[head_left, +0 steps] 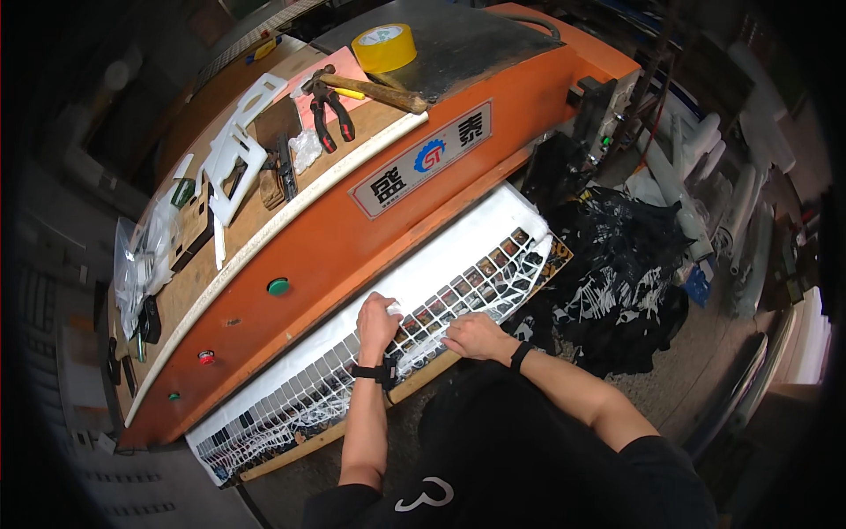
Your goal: Assembling small leather patches or tiles onto a mesh backing using an industrial machine.
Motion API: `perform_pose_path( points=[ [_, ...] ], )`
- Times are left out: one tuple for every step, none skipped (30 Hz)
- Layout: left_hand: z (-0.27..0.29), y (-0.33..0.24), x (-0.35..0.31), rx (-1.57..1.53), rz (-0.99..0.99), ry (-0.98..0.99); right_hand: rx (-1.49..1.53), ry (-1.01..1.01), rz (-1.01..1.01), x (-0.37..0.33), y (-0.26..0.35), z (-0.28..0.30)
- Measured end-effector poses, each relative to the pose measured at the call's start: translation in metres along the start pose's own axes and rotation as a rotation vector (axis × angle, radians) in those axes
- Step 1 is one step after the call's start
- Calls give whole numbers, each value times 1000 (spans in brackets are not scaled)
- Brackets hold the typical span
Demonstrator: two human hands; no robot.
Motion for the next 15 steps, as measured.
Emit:
perform_pose_path(
  points=[
    [-1,1,0,-6,17,-7,-2,-2,-2,0,0,1],
    [-2,0,0,-6,14,-7,2,35,-35,1,-1,1],
    [-2,1,0,0,-20,-67,7,75,-65,5,1,1],
    [-1,2,0,6,-53,-128,8,76,-62,8,5,4],
    [-3,5,1,7,-51,-130,-4,140,-148,10,5,3],
    [-4,4,3,-19,-70,-146,-18,203,-234,10,2,1],
    [-3,4,3,-46,-88,-162,-19,203,-231,12,2,1],
    [-4,5,1,-45,-86,-166,-26,244,-246,13,2,-1],
    [-3,4,0,-34,-79,-161,-36,281,-265,13,0,-2],
    [-1,2,0,-23,-72,-157,-38,278,-265,14,-1,-2],
    [1,1,0,-23,-76,-158,-42,293,-272,14,-2,-3],
    [2,3,-2,-144,27,-81,-43,307,-284,13,-3,-5],
    [2,3,-4,-265,130,-2,-42,303,-291,12,-5,-5],
    [7,-5,-3,-313,88,-23,-51,298,-300,10,-7,-5],
    [8,-9,-2,-313,89,-22,-58,298,-302,10,-7,-6]
  ],
)
Point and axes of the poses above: each hand's wrist, its own x-axis towards the middle knuckle, its own z-axis out of the back of the hand, y = z × x, the point moved 5 cm from there along x, towards the middle knuckle, and after that the axes turned 10 degrees about x, right-handed, at the moved point
